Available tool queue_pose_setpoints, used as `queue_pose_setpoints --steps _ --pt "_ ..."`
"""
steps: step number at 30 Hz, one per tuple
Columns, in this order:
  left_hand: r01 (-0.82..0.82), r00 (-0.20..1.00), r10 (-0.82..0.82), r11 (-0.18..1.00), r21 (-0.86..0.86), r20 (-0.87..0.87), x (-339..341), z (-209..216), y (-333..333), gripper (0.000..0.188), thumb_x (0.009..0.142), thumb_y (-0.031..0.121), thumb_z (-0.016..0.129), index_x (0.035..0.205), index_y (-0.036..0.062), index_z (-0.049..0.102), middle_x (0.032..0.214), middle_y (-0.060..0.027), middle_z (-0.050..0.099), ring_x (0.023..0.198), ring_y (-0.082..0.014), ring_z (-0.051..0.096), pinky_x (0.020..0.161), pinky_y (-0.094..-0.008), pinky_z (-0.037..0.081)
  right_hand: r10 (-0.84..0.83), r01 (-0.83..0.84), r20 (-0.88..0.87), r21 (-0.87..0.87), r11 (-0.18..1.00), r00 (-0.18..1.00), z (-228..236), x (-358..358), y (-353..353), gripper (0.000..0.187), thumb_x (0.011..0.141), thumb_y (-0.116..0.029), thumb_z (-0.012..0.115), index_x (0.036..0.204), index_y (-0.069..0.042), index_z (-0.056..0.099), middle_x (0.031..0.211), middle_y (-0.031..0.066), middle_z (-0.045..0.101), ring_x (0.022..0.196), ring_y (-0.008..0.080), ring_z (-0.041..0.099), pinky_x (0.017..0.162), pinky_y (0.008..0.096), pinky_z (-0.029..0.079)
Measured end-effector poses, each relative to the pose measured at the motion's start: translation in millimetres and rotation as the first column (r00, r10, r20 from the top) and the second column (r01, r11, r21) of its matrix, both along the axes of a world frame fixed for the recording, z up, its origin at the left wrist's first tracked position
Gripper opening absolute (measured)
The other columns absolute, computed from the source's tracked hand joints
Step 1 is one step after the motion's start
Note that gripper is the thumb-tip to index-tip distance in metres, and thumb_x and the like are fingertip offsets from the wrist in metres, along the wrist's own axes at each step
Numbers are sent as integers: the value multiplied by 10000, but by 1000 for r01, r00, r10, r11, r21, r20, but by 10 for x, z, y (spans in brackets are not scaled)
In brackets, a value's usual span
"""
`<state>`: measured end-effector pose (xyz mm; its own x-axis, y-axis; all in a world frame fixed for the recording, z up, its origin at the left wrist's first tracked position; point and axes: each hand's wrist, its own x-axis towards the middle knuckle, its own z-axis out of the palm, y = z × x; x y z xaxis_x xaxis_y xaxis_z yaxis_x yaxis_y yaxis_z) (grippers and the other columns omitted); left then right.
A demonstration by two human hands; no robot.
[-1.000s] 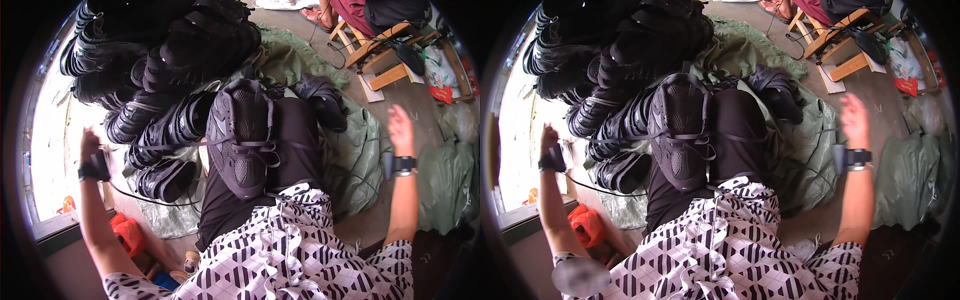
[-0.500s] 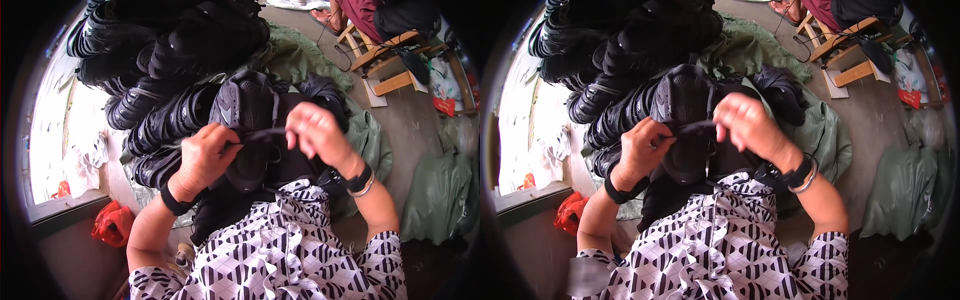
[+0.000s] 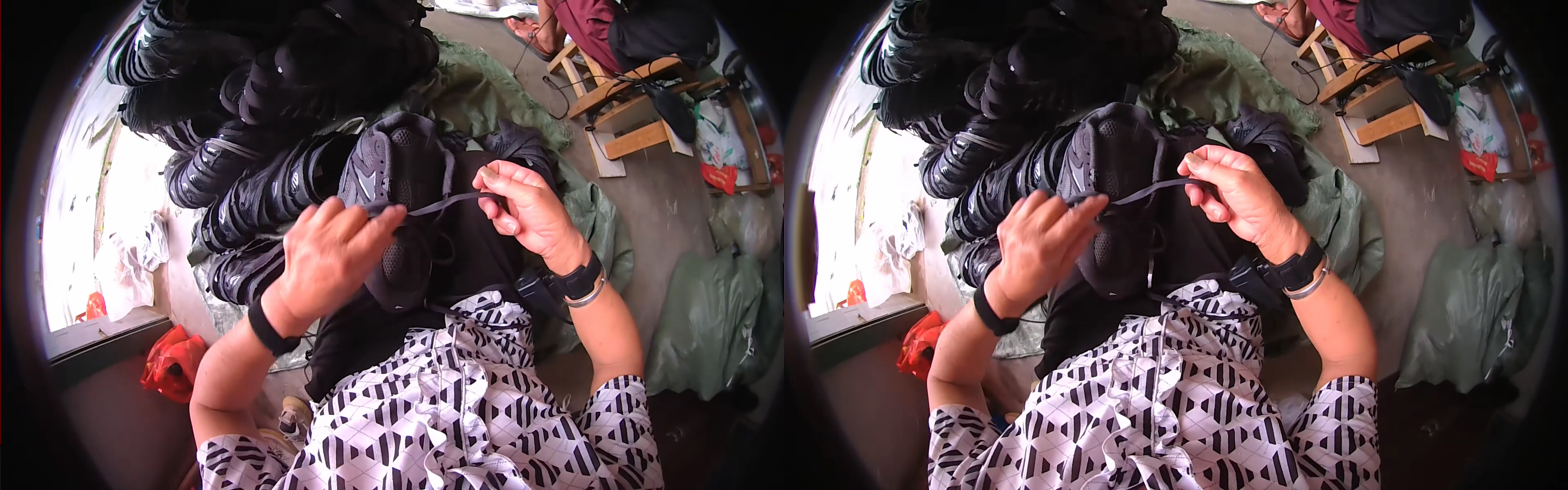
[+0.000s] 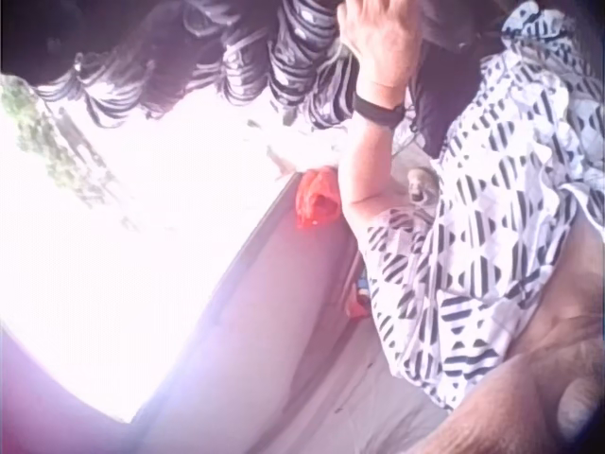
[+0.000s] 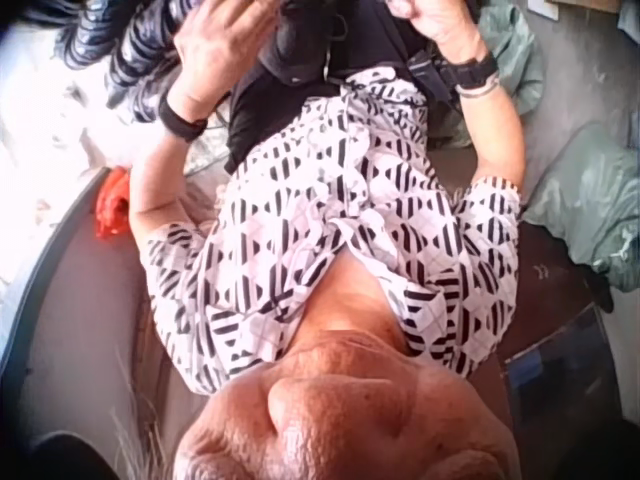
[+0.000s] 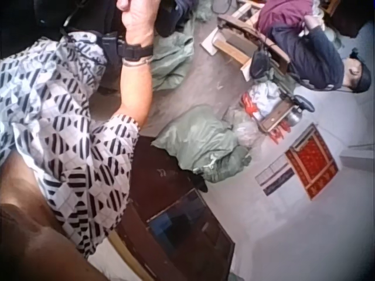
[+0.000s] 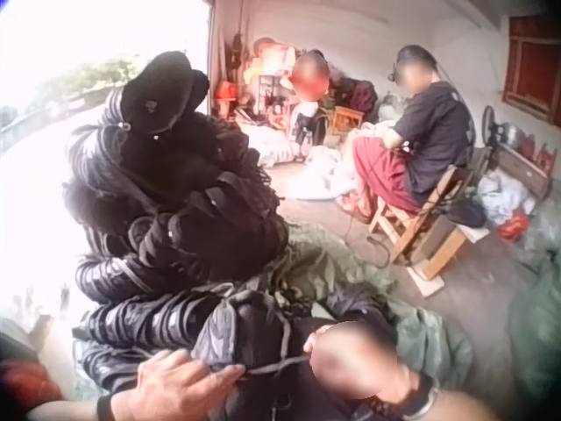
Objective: The person sits on the floor and laces a black sneaker held on their lap. They thread the laces through the eyelets, pull them tight, and tie a knot. A large stack of similar shoes is visible nearby.
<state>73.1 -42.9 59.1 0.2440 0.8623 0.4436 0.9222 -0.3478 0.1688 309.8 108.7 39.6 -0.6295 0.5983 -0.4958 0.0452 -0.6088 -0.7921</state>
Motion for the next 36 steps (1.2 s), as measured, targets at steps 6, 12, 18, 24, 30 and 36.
queue_pose_setpoints --steps 6,12,18,24,30,36 --pt "-73 985 91 990 -122 150 -130 -51 145 263 690 153 769 922 119 649 726 -9 566 692 -202 566 601 -333 467 16 -17 15 44 999 1000 15 4 25 177 967 -235 561 940 -62 594 652 41 579 406 32 377 380 167 293" --pt "35 924 81 955 -295 373 -253 -195 -7 284 660 71 792 907 94 656 675 -26 559 589 -181 545 553 -305 454 -30 20 -86 -113 993 996 -47 18 82 174 969 -230 566 951 -59 590 682 36 572 403 29 363 374 160 289" --pt "109 947 -6 946 -304 321 -235 -147 -68 229 675 60 781 854 77 639 665 -30 547 576 -171 533 543 -299 451 -16 -14 -161 -183 983 987 -140 38 144 180 968 -219 568 954 -41 595 733 52 590 416 31 380 376 156 300" --pt "125 855 101 912 -391 509 -271 -243 -58 210 766 131 765 821 54 577 679 -12 518 617 -110 492 577 -268 424 -47 18 -152 -189 982 987 -188 53 144 178 963 -218 579 957 -42 599 703 13 565 423 26 382 376 152 295" --pt "109 418 291 924 -365 861 -71 -366 202 177 872 90 693 813 56 531 711 65 447 662 -20 374 595 -188 331 -40 -6 -197 -229 973 980 -154 63 190 115 938 -185 617 963 -73 613 663 -28 510 441 19 371 379 158 272" --pt "56 577 260 933 -355 774 -89 -450 214 182 861 79 713 847 43 535 706 50 474 646 -24 402 586 -193 368 -263 201 -182 -302 932 947 -215 367 517 94 875 -129 693 867 -133 600 552 -61 438 364 35 280 379 187 240"
